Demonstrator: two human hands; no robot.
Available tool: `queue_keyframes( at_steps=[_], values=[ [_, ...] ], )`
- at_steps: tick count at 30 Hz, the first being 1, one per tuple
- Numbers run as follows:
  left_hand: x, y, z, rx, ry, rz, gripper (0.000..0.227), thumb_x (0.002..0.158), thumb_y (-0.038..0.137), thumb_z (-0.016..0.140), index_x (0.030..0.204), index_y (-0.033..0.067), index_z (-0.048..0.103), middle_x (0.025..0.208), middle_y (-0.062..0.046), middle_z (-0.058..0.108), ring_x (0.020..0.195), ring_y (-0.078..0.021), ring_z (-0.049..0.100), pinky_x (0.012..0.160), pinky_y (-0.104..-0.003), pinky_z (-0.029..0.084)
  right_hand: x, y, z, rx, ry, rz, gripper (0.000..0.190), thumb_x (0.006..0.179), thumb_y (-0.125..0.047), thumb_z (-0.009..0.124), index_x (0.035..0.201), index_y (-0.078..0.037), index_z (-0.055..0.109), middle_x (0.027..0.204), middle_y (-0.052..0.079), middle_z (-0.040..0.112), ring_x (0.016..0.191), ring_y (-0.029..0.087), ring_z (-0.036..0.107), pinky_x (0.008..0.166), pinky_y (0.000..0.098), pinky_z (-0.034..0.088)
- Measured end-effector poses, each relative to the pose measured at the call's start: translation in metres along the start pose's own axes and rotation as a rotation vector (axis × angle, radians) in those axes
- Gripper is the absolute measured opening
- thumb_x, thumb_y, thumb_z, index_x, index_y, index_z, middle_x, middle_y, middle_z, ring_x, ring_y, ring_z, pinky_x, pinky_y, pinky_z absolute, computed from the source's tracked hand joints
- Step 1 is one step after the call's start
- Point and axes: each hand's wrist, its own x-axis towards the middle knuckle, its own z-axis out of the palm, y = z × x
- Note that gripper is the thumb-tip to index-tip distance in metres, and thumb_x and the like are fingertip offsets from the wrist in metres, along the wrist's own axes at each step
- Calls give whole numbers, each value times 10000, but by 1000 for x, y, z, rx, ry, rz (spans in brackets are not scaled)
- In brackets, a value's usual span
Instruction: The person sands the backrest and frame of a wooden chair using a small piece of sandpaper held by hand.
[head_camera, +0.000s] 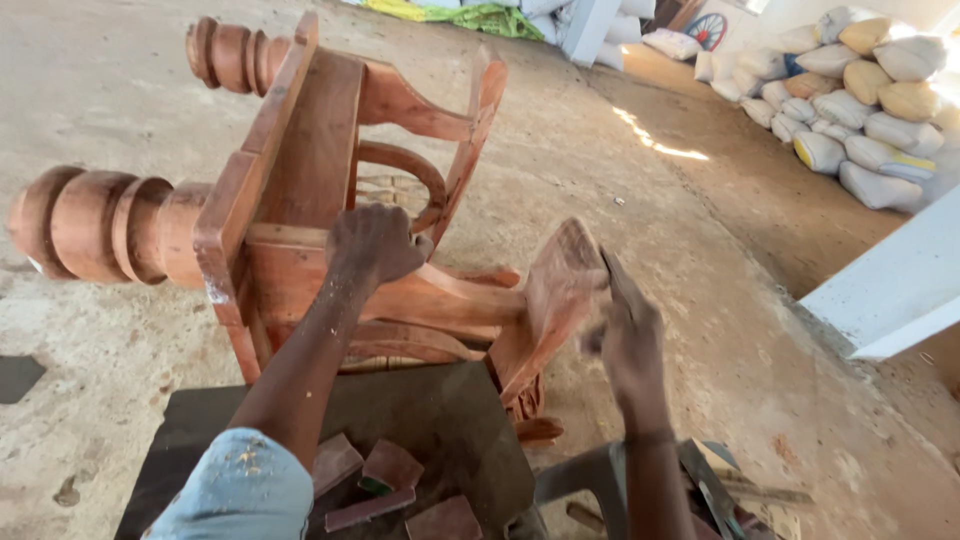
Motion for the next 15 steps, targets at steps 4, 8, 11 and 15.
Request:
queue_keyframes(
  at_steps=[4,8,11,15],
  values=[
    [1,-4,11,2,-89,-63,464,879,474,641,943,33,771,990,-204,772,923,-346,755,826,-487,605,-8,23,3,-22,59,15,586,1017,-74,276,1559,-229,438,729,211,708,454,184,620,490,345,576],
    [-1,1,2,4,-61,-34,494,842,498,681,1010,40,761,1003,-220,761,960,-369,737,859,-504,584,5,21,0,202,0,-6,573,990,-65,359,1518,-198,536,827,18,676,530,99,603,523,286,569],
    [5,3,-4,12,-82,-42,463,849,484,674,999,59,778,1012,-207,760,972,-365,738,874,-503,582,12,8,-1,202,13,-21,563,966,-67,390,1494,-206,528,904,-37,719,524,103,608,505,269,561],
    [0,-3,6,5,-19,-37,380,807,399,688,1006,87,778,1040,-202,743,955,-409,718,856,-533,567,-2,9,0,204,0,-83,505,1085,-135,401,1564,-197,550,868,157,642,525,138,524,500,270,517]
  ],
)
